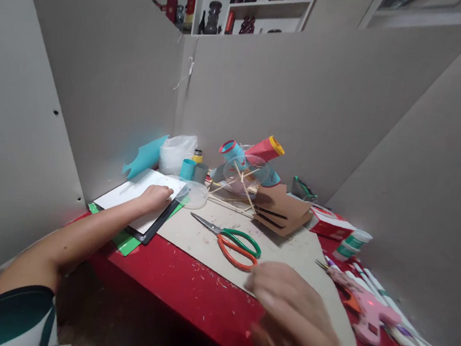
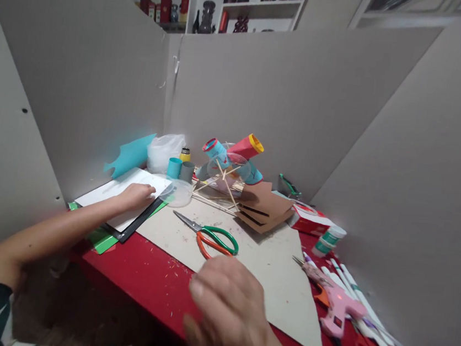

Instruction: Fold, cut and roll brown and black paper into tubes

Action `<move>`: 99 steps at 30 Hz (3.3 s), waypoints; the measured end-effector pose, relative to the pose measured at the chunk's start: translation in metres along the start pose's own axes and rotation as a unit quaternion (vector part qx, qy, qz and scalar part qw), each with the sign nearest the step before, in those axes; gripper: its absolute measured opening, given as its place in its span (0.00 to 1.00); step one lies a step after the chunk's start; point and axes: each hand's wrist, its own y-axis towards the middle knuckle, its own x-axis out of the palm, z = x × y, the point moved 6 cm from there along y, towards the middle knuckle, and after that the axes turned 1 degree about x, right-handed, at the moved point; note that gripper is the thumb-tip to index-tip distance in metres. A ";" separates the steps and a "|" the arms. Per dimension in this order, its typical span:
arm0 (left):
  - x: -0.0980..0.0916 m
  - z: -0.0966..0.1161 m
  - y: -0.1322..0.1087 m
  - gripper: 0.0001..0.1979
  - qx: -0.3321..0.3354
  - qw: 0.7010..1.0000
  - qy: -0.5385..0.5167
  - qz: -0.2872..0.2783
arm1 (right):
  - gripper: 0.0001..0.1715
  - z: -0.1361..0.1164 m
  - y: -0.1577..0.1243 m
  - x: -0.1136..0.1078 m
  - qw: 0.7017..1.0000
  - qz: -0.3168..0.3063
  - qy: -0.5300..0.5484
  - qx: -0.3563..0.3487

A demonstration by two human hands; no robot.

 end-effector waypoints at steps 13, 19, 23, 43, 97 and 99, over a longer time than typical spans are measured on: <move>0.015 0.003 0.025 0.17 0.055 0.994 0.072 -0.054 | 0.20 0.055 0.001 0.045 1.000 -0.024 -0.004 0.013; 0.010 -0.004 0.024 0.17 0.027 0.998 0.060 -0.023 | 0.17 0.055 0.004 0.048 0.999 -0.033 -0.017 0.011; 0.002 -0.006 0.032 0.22 -0.015 0.999 0.044 0.012 | 0.13 0.056 0.004 0.052 0.999 -0.041 -0.023 0.011; 0.015 -0.025 0.090 0.45 -0.131 0.991 -0.033 0.002 | 0.09 0.063 0.002 0.067 0.992 -0.105 -0.033 0.056; -0.008 0.130 0.031 0.15 0.171 0.974 0.133 0.065 | 0.15 0.066 -0.006 0.078 0.916 -0.363 -0.070 0.154; -0.005 0.110 0.039 0.13 0.135 0.978 0.149 0.059 | 0.14 0.067 -0.007 0.080 0.914 -0.367 -0.072 0.159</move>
